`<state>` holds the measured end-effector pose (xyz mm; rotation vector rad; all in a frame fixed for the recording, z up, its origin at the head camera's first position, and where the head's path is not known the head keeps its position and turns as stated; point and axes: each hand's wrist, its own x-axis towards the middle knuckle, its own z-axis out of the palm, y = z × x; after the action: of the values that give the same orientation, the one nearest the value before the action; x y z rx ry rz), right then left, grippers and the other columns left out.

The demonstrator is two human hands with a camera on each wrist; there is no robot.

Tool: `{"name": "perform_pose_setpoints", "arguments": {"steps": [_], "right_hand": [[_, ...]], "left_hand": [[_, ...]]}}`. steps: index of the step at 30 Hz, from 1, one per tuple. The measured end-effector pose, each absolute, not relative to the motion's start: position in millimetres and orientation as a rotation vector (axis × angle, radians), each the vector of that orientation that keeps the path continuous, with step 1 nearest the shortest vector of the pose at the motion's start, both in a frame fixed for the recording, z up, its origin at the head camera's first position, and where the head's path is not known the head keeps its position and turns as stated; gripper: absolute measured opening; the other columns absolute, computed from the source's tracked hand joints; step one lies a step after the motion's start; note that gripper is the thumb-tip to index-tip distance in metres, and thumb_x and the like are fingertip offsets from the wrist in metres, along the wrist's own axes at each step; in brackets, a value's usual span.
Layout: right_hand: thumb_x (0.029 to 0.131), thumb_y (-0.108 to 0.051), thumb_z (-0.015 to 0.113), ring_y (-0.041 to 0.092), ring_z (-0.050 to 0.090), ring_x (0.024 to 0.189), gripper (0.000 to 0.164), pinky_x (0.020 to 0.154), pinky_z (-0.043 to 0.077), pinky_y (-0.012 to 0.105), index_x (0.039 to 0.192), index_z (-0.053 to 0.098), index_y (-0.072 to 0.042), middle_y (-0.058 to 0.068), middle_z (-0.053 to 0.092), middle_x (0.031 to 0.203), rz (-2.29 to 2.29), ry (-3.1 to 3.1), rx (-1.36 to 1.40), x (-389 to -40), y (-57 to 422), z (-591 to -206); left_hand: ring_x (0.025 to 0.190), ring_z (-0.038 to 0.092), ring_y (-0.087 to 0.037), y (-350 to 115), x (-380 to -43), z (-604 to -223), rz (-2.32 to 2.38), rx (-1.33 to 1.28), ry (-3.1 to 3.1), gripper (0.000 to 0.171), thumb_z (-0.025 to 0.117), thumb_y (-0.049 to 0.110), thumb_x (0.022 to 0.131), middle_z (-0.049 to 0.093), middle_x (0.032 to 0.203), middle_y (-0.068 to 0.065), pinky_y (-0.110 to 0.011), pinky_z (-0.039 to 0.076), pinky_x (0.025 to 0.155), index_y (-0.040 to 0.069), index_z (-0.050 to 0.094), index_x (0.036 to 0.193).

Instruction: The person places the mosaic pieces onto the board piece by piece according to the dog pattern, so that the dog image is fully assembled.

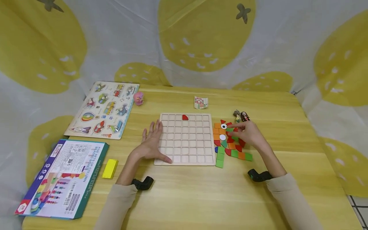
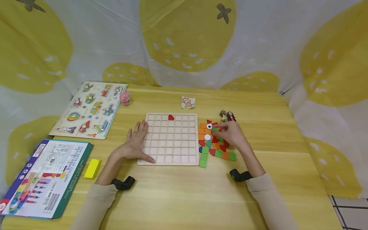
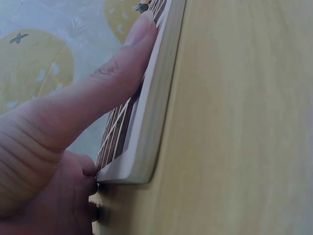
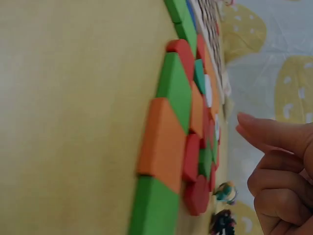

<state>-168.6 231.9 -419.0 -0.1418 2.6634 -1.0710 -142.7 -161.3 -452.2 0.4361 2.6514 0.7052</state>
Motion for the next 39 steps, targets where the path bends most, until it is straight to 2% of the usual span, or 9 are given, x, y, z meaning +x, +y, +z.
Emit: {"name": "perform_pose_setpoints", "arguments": {"steps": [7,15,21,27,34,39], "right_hand": [[0.086,-0.015,0.072,0.011,0.026,0.042,0.024,0.041,0.022,0.023,0.11,0.074,-0.01,-0.003,0.034,0.05,-1.159,2.616,-0.17,-169,223,-431],[0.084,-0.015,0.074,0.013,0.028,0.042,0.021,0.04,0.023,0.023,0.105,0.075,-0.01,-0.003,0.033,0.049,-1.187,2.597,-0.053,-176,216,-434],[0.086,-0.015,0.072,0.014,0.025,0.043,0.023,0.04,0.02,0.024,0.109,0.074,-0.009,-0.003,0.029,0.05,-1.198,2.536,-0.032,-176,220,-433],[0.085,-0.008,0.072,0.013,0.027,0.043,0.027,0.04,0.022,0.023,0.112,0.072,-0.007,-0.003,0.032,0.051,-1.195,2.533,-0.067,-176,221,-433],[0.081,-0.015,0.077,0.014,0.031,0.042,0.026,0.04,0.025,0.024,0.107,0.073,-0.01,-0.003,0.035,0.051,-1.177,2.585,-0.034,-178,215,-439],[0.081,-0.016,0.077,0.014,0.034,0.043,0.025,0.041,0.028,0.025,0.104,0.072,-0.006,-0.002,0.038,0.052,-1.143,2.611,-0.038,-178,211,-439]], "left_hand": [[0.147,-0.024,-0.036,-163,-143,-449,0.698,0.446,2.636,0.158,0.089,0.06,0.049,-0.024,0.16,-0.014,-0.064,-0.016,0.115,0.003,-0.016,0.152],[0.147,-0.024,-0.038,-162,-142,-451,0.706,0.461,2.639,0.158,0.088,0.061,0.048,-0.024,0.16,-0.015,-0.065,-0.016,0.115,0.002,-0.015,0.152],[0.147,-0.023,-0.037,-163,-141,-452,0.699,0.46,2.656,0.159,0.088,0.062,0.047,-0.023,0.16,-0.014,-0.064,-0.015,0.115,0.003,-0.015,0.152],[0.147,-0.023,-0.037,-163,-141,-453,0.704,0.462,2.666,0.158,0.087,0.063,0.048,-0.023,0.16,-0.015,-0.064,-0.015,0.116,0.003,-0.016,0.152],[0.147,-0.023,-0.037,-163,-142,-453,0.714,0.458,2.659,0.159,0.087,0.063,0.048,-0.023,0.16,-0.015,-0.064,-0.016,0.115,0.003,-0.016,0.152],[0.147,-0.024,-0.037,-164,-142,-453,0.728,0.457,2.652,0.158,0.087,0.063,0.048,-0.023,0.16,-0.015,-0.064,-0.016,0.115,0.003,-0.016,0.152]]}}
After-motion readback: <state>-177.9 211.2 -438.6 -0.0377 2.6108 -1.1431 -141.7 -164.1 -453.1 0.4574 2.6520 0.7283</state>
